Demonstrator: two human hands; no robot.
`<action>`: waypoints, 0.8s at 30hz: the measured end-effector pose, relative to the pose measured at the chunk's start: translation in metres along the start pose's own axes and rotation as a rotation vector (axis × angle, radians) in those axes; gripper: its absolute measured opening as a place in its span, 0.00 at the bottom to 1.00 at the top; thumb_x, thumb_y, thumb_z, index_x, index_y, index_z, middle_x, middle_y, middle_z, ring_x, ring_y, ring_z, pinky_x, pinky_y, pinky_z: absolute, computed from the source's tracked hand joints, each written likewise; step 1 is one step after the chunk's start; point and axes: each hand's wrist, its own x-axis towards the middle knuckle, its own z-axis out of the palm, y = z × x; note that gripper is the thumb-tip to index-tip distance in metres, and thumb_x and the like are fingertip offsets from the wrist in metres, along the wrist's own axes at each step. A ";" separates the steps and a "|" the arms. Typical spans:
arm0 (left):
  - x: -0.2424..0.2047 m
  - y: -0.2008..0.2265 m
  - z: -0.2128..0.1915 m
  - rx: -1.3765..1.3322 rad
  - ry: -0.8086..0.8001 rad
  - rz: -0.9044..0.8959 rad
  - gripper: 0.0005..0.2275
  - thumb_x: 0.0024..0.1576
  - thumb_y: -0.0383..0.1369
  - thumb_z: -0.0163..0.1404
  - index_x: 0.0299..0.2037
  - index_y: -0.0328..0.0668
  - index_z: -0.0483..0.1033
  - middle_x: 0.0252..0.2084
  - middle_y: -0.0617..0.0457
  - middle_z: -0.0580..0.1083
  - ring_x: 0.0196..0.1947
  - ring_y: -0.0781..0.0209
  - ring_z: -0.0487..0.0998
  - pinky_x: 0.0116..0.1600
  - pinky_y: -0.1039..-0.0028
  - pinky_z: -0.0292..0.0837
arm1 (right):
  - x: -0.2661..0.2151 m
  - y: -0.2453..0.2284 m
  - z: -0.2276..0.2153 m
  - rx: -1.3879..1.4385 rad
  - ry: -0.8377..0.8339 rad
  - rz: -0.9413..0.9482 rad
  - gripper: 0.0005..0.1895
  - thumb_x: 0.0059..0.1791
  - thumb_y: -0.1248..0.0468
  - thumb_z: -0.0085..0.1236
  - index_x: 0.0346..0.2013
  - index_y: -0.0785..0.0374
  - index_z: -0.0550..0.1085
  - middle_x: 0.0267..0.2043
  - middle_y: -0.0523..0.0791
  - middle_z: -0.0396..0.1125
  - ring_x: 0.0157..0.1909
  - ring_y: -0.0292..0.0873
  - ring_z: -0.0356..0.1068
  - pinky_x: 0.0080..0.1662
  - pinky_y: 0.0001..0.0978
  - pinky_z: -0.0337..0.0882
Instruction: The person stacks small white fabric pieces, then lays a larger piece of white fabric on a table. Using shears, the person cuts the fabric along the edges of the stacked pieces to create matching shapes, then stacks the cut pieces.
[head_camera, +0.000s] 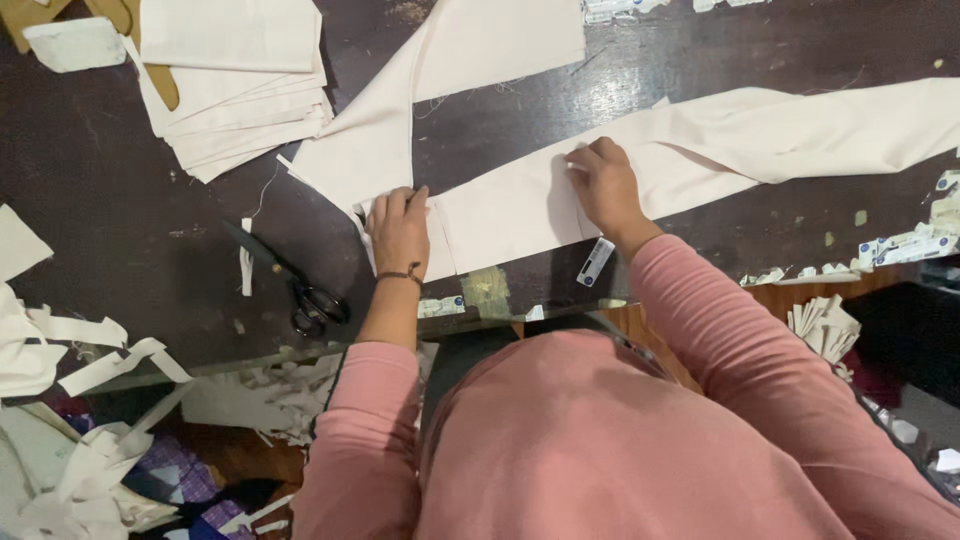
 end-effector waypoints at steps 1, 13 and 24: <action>0.008 -0.003 0.000 0.000 0.031 0.007 0.10 0.66 0.40 0.50 0.52 0.50 0.79 0.48 0.58 0.72 0.47 0.58 0.69 0.52 0.65 0.65 | 0.009 0.000 0.001 -0.006 -0.030 0.008 0.09 0.49 0.69 0.64 0.44 0.58 0.79 0.42 0.47 0.68 0.45 0.52 0.73 0.48 0.40 0.75; 0.008 -0.012 0.008 0.008 -0.066 0.003 0.04 0.62 0.40 0.51 0.38 0.57 0.71 0.41 0.66 0.66 0.48 0.64 0.65 0.53 0.69 0.62 | 0.014 0.014 0.010 0.019 -0.104 0.078 0.09 0.50 0.64 0.65 0.44 0.55 0.79 0.43 0.45 0.67 0.45 0.48 0.72 0.50 0.39 0.75; -0.018 0.005 -0.005 -0.211 0.044 0.101 0.08 0.60 0.33 0.55 0.47 0.45 0.76 0.43 0.54 0.68 0.44 0.55 0.73 0.52 0.66 0.70 | 0.007 0.012 0.004 0.182 -0.126 0.280 0.05 0.50 0.66 0.64 0.41 0.57 0.79 0.38 0.42 0.69 0.41 0.42 0.75 0.44 0.31 0.76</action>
